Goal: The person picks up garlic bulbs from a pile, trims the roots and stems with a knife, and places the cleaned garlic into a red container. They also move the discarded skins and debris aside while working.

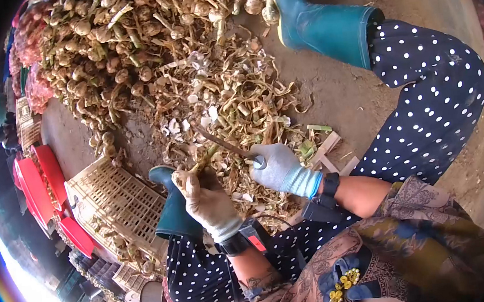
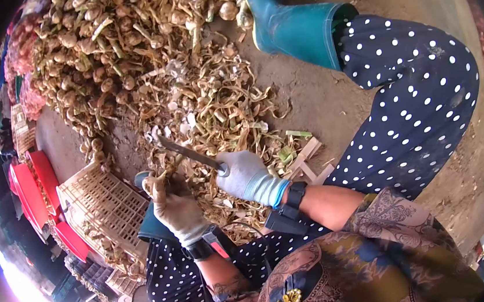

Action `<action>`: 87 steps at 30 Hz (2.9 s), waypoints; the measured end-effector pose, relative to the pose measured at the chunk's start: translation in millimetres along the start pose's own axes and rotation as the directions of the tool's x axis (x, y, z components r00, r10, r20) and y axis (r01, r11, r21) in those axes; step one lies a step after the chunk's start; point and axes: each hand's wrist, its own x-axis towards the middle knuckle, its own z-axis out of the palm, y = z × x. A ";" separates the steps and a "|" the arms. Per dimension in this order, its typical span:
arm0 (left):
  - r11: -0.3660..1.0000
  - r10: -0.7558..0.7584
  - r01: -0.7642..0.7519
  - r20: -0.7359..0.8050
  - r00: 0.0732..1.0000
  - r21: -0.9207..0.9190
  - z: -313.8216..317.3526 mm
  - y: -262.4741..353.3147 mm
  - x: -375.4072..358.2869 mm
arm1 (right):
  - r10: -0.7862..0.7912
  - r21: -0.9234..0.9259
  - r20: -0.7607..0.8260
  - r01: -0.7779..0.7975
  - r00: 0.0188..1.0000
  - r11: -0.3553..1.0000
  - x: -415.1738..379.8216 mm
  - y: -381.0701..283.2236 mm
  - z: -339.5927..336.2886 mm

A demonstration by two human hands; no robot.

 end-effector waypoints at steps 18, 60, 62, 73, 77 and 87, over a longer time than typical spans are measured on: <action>0.880 0.461 -0.469 0.101 0.881 0.075 -74.0 97.5 156.8 | 0.093 -0.020 0.097 -0.092 0.991 0.996 38.1 5.7 -16.3; 0.824 -0.005 -0.069 0.130 0.991 0.562 -21.9 22.7 -8.4 | -0.191 -0.421 0.376 0.351 0.907 0.836 7.8 -0.4 -14.0; 0.812 -0.020 -0.061 0.132 0.991 0.581 -15.9 23.7 -5.6 | -0.158 -0.404 0.411 0.335 0.898 0.851 13.4 3.9 -13.0; 0.997 -0.042 0.046 0.060 0.997 -0.056 -8.3 19.6 1.4 | 0.012 -0.109 -0.009 -0.013 1.000 0.994 10.2 1.2 -13.6; 0.997 -0.024 0.020 -0.041 0.999 -0.077 -33.7 -26.5 14.4 | 0.018 -0.021 0.028 -0.018 0.999 1.000 -6.5 3.5 5.3; 0.831 -0.303 0.264 0.000 0.953 -0.490 -6.3 -42.4 14.0 | 0.272 -0.308 0.102 -0.230 0.957 0.923 21.5 75.1 24.5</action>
